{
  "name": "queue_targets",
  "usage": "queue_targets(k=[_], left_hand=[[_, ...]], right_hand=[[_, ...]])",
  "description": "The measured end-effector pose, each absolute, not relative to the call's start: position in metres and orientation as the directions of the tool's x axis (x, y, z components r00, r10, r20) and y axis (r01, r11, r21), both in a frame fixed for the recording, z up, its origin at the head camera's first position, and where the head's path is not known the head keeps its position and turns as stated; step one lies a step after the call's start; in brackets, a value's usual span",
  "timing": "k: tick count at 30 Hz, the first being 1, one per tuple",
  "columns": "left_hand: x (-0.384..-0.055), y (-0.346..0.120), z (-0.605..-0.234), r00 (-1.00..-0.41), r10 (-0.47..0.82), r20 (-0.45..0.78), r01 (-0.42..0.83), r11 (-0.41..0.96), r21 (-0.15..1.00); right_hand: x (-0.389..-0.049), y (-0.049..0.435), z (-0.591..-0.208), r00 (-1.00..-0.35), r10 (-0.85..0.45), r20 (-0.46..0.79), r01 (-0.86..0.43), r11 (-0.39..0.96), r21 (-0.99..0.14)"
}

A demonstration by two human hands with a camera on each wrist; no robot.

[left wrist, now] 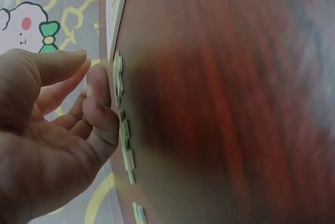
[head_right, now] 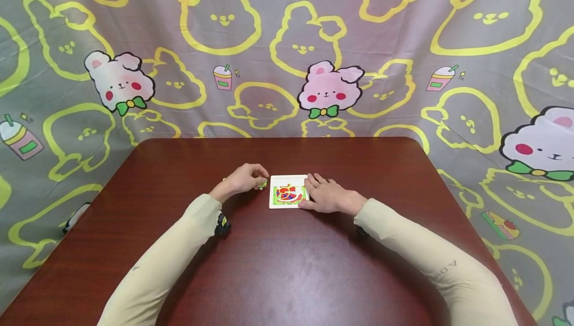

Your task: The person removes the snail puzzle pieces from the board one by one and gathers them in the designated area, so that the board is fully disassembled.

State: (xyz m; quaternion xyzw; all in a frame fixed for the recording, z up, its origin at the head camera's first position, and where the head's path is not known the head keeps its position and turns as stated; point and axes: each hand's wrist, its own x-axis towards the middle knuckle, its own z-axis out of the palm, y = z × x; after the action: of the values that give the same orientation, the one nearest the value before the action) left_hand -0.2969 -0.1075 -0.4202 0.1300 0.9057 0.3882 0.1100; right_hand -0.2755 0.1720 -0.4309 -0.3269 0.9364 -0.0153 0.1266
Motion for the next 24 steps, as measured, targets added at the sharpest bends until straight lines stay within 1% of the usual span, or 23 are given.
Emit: queue_targets(k=[6,12,17,24], left_hand=[[-0.292,-0.097,-0.422,-0.942,0.319,-0.106,0.148,0.677,0.721],[-0.289,-0.087,-0.426,-0.930,0.359,-0.078,0.210,0.693,0.689],[-0.287,-0.079,-0.428,-0.924,0.381,-0.044,0.270,0.728,0.630],[-0.286,-0.071,-0.426,-0.906,0.423,-0.037,0.328,0.752,0.572]], right_hand=[[-0.276,0.172,-0.431,-0.755,-0.609,-0.244,-0.602,0.791,-0.111],[-0.276,0.170,-0.430,-0.758,-0.605,-0.244,-0.599,0.794,-0.105],[-0.275,0.170,-0.430,-0.758,-0.606,-0.241,-0.600,0.793,-0.107],[-0.275,0.170,-0.430,-0.760,-0.603,-0.243,-0.596,0.796,-0.108]])
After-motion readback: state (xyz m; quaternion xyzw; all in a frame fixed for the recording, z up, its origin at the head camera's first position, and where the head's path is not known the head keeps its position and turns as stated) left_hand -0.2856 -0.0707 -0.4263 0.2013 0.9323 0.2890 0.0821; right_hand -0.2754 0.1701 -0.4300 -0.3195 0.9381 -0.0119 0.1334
